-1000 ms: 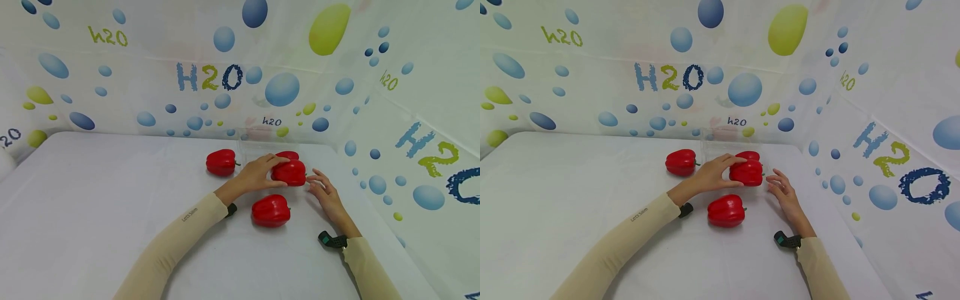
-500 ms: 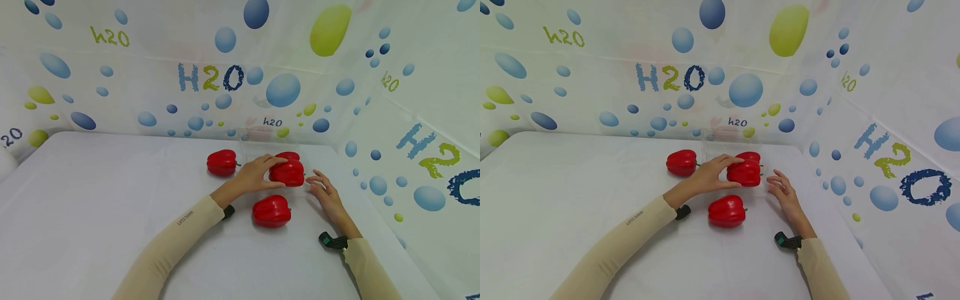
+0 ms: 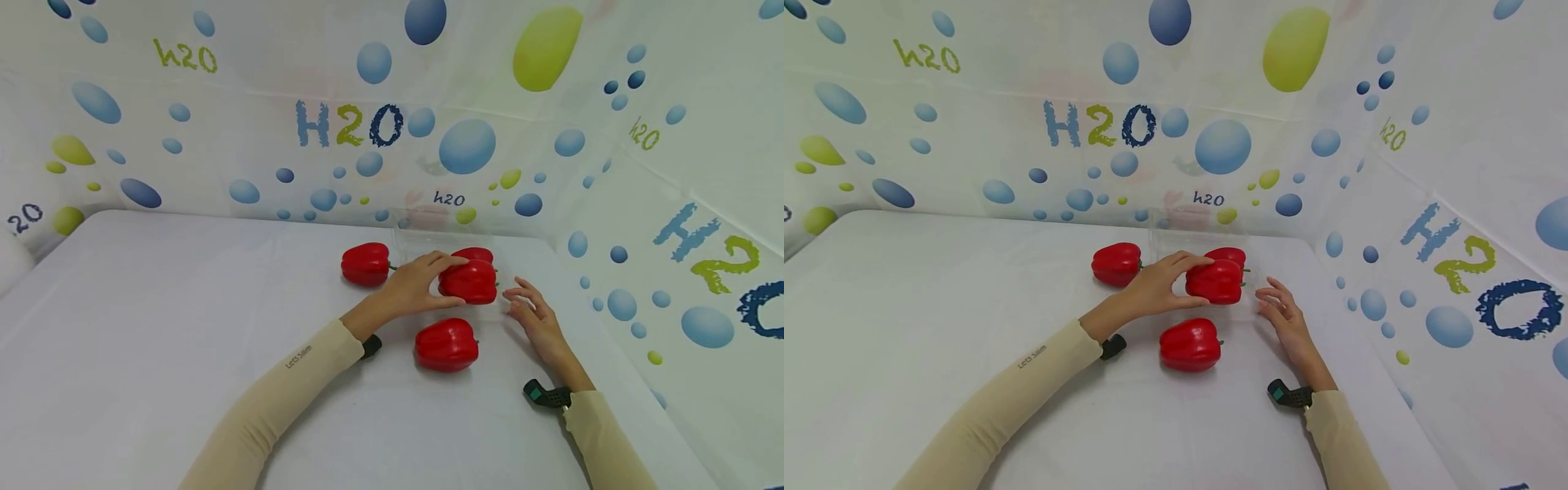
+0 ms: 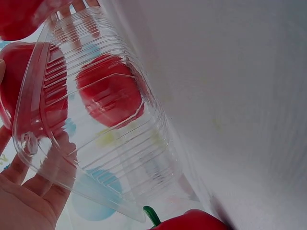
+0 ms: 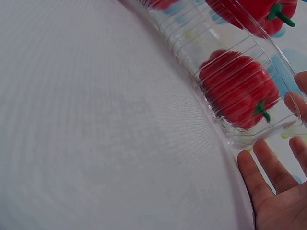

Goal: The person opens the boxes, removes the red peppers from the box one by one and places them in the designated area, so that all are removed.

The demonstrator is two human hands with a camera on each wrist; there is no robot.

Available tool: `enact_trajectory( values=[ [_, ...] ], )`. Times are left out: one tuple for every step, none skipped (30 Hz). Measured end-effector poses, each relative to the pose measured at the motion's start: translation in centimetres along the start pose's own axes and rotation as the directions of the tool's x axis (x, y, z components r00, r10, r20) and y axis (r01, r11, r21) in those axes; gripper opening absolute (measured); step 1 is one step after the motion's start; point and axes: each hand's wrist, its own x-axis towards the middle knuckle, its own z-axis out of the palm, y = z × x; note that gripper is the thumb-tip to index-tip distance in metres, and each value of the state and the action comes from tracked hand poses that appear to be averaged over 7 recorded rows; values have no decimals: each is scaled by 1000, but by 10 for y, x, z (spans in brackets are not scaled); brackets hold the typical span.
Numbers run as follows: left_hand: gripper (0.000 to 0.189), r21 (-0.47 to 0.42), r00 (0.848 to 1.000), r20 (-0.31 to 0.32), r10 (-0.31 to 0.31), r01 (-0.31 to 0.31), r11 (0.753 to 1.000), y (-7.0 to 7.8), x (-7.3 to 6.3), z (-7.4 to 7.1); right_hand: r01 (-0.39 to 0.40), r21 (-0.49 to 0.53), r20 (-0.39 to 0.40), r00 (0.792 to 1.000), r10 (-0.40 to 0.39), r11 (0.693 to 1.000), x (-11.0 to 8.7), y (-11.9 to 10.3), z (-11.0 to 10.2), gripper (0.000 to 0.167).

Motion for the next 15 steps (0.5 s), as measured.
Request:
enact_trajectory(
  values=[
    [72,1,1000,-2,0,0,1000,0,-1,0,2,2,2,1000,-2,1000,0,0,0,43],
    [72,3,1000,-4,0,0,1000,0,-1,-1,0,3,5,1000,0,1000,0,0,0,43],
    [72,4,1000,-7,3,-3,1000,-1,-2,-1,-3,2,6,1000,3,1000,0,-1,0,43],
    [72,8,1000,-10,6,-6,1000,-1,-3,-2,-3,3,9,1000,3,1000,0,-1,0,43],
    [72,10,1000,-12,8,-8,1000,-1,-4,-2,-7,3,10,1000,7,1000,0,-1,0,43],
    [72,10,1000,-15,12,-11,1000,-1,-4,-2,-9,4,9,1000,9,1000,0,-1,0,43],
    [72,11,1000,-18,15,-15,1000,-2,-5,-3,-11,5,7,1000,11,1000,0,-2,0,43],
    [72,12,1000,-23,17,-17,1000,-2,-6,-3,-12,4,6,1000,12,1000,0,-2,0,43],
    [72,12,999,-26,19,-18,1000,-2,-6,-4,-9,4,6,1000,9,1000,0,-2,0,43],
    [72,13,999,-29,19,-18,1000,-3,-7,-4,-8,5,5,1000,8,1000,0,-2,-1,43],
    [72,14,999,-32,19,-18,1000,-3,-7,-4,-9,9,4,1000,9,1000,-1,-2,-1,43],
    [72,17,999,-34,19,-18,1000,-3,-8,-5,-5,12,5,1000,5,1000,0,-2,-1,43],
    [72,20,999,-35,17,-17,1000,-4,-9,-5,-3,13,7,1000,3,1000,0,-2,-1,43],
    [72,22,999,-36,16,-15,1000,-4,-9,-5,0,16,10,1000,0,1000,0,-2,-1,43],
    [72,23,999,-36,15,-14,1000,-4,-10,-6,2,18,13,1000,-3,1000,0,-2,-1,43]
  ],
)
